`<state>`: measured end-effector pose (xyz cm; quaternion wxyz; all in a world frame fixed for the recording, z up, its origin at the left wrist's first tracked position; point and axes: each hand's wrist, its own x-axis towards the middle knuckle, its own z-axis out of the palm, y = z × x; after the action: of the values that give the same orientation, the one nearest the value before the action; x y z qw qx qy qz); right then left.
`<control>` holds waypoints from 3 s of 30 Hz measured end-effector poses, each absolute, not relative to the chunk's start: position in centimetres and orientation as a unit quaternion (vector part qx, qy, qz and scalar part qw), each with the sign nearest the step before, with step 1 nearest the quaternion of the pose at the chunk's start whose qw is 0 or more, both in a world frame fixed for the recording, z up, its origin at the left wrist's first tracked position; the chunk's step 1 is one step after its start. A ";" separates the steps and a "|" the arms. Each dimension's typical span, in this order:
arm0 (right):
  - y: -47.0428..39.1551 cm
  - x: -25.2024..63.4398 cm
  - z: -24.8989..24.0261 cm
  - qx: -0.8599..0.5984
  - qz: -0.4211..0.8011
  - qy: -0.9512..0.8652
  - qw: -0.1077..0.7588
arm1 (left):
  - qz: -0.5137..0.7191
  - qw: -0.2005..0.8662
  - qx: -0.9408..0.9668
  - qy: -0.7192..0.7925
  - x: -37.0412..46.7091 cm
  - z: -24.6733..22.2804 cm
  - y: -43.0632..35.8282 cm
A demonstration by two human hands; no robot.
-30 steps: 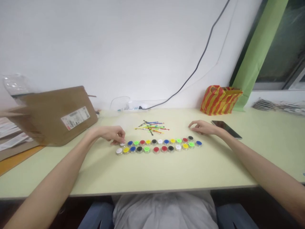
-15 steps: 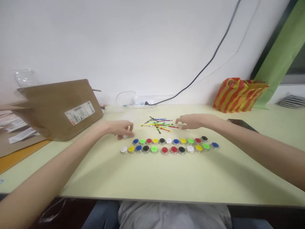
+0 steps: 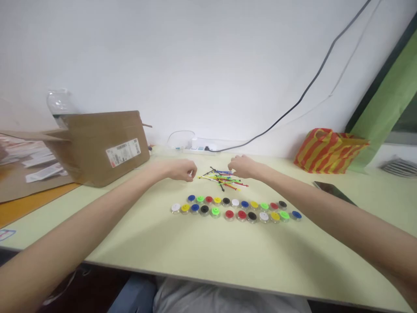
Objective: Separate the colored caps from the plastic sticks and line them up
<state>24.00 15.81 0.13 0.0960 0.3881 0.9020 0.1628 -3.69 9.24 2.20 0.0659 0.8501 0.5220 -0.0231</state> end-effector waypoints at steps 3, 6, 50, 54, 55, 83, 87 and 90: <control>17.5 23.3 0.7 0.408 0.179 0.890 0.099 | 0.008 -0.017 0.867 0.499 -2.1 2.7 10.5; 18.6 22.1 0.5 0.407 0.177 0.890 0.105 | 0.059 -0.074 0.888 0.449 -0.9 2.3 10.7; 16.7 22.9 -0.5 0.393 0.147 0.908 0.022 | 0.189 -0.131 0.833 0.503 1.9 -4.2 7.0; 15.9 23.2 0.0 0.399 0.135 0.902 -0.095 | 0.195 -0.123 0.829 0.509 1.9 -4.2 7.1; 15.8 23.2 0.2 0.391 0.107 0.900 -0.159 | 0.195 -0.126 0.831 0.506 1.9 -4.2 7.1; 13.2 20.0 -0.7 0.122 -0.493 0.795 -0.333 | 0.290 -0.213 0.783 0.507 0.4 -2.7 7.3; 13.3 19.8 -0.7 0.112 -0.505 0.780 -0.353 | 0.306 -0.195 0.790 0.495 0.8 -2.7 7.1; 14.0 20.2 -0.6 0.113 -0.498 0.778 -0.366 | 0.309 -0.177 0.791 0.497 1.2 -2.8 7.0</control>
<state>20.23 13.97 -0.63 -0.3656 0.1127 0.7783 -0.4978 1.18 7.01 -2.84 -0.1770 0.7912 0.4969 0.3095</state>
